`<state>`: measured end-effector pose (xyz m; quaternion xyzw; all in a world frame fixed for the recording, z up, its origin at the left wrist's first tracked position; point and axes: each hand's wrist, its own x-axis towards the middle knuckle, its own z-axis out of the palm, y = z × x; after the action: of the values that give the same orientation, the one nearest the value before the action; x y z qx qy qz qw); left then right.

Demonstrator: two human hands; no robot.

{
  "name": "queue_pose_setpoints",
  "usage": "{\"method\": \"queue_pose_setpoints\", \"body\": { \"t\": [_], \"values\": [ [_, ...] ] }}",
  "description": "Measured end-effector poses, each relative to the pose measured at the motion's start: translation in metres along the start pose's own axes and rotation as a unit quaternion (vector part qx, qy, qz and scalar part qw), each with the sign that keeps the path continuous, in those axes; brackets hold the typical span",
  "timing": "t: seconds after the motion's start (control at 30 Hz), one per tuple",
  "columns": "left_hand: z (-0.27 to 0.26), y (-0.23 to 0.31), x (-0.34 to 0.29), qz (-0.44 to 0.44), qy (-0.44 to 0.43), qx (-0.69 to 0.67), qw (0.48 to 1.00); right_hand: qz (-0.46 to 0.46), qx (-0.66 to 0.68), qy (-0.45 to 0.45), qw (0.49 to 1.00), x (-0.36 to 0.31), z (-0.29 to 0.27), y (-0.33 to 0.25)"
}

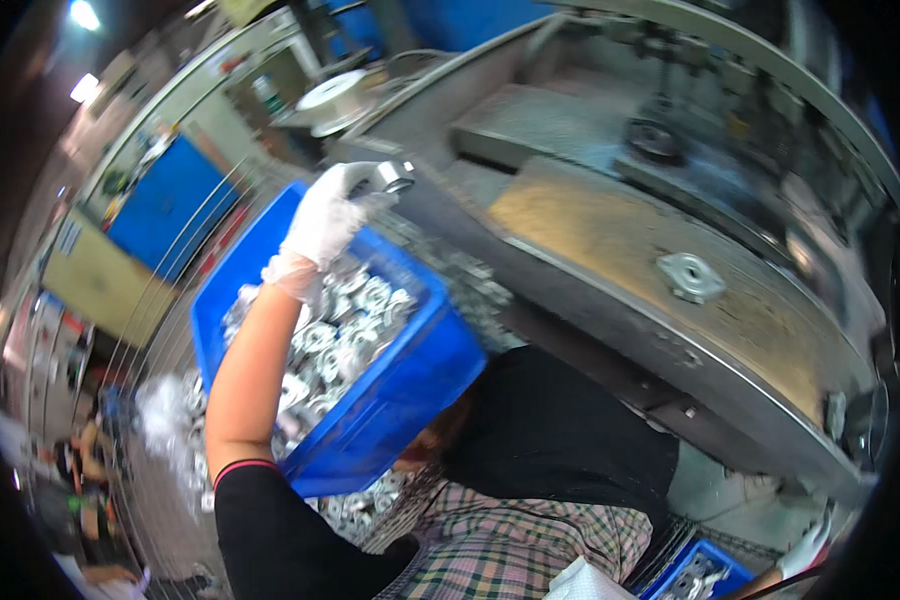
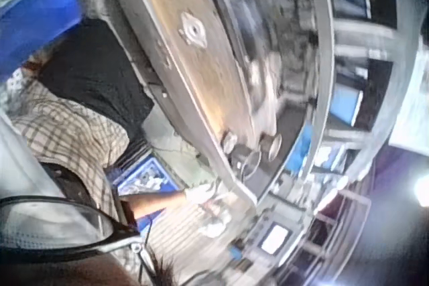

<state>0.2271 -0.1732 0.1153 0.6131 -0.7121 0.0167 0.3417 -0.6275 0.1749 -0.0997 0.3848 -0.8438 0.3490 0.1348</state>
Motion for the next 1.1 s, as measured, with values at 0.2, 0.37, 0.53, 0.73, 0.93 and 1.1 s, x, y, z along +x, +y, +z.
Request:
{"method": "queue_pose_setpoints", "body": {
  "t": [0.2, 0.37, 0.53, 0.73, 0.93, 1.1],
  "values": [
    [0.079, 0.120, 0.087, 0.070, -0.092, -0.026, 0.993, 0.091, 0.009, 0.048, 0.995, -0.031, 0.001, -0.029],
    [0.181, 0.168, 0.138, 0.198, -0.028, 0.045, 0.979, 0.124, 0.011, 0.037, 0.992, -0.038, 0.010, -0.046],
    [0.258, 0.203, 0.166, 0.270, 0.036, 0.174, 0.946, 0.136, 0.014, 0.042, 0.990, -0.042, 0.008, -0.062],
    [0.302, 0.217, 0.163, 0.145, -0.002, 0.145, 0.979, 0.124, 0.048, 0.069, 0.989, -0.045, 0.011, -0.062],
    [0.318, 0.193, 0.174, 0.236, 0.088, 0.160, 0.955, 0.132, 0.044, 0.077, 0.987, -0.044, 0.008, -0.067],
    [0.316, 0.185, 0.179, 0.255, 0.128, 0.218, 0.933, 0.129, 0.070, 0.087, 0.985, -0.045, 0.012, -0.066]
  ]
}}
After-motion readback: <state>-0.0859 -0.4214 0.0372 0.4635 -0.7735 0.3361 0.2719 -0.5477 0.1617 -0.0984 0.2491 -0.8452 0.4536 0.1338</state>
